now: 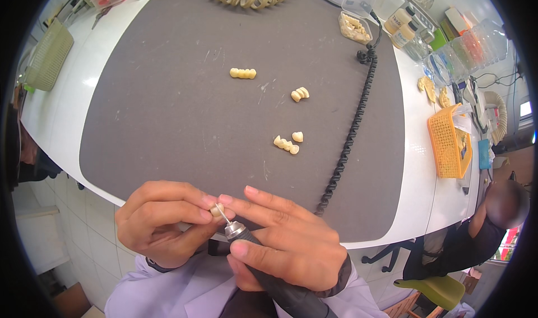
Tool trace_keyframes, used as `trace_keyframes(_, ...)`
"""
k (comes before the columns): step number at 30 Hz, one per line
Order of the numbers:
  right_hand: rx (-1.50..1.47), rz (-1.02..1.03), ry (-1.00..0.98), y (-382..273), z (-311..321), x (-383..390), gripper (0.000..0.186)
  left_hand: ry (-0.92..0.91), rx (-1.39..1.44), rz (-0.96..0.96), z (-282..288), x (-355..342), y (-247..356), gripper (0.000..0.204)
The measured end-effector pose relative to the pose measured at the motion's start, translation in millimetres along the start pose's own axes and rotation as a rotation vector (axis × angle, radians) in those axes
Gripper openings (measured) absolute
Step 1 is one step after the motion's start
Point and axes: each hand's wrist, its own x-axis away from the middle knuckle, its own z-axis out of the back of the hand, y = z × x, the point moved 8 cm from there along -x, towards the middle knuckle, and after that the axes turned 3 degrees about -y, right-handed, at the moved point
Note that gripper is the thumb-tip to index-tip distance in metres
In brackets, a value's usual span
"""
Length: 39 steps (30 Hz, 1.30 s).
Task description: The person holds small dental crown components and applies a rotating polishing tool to the surfaces. The person turns the crowns over to polish different sides and moves them between the workstation mat and the tool tip.
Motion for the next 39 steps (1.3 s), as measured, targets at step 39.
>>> trace_keyframes(39,-0.027,0.004,0.034,0.6,0.9,0.4,0.031,0.021,0.010,-0.006,-0.2,-0.5,1.5,0.027)
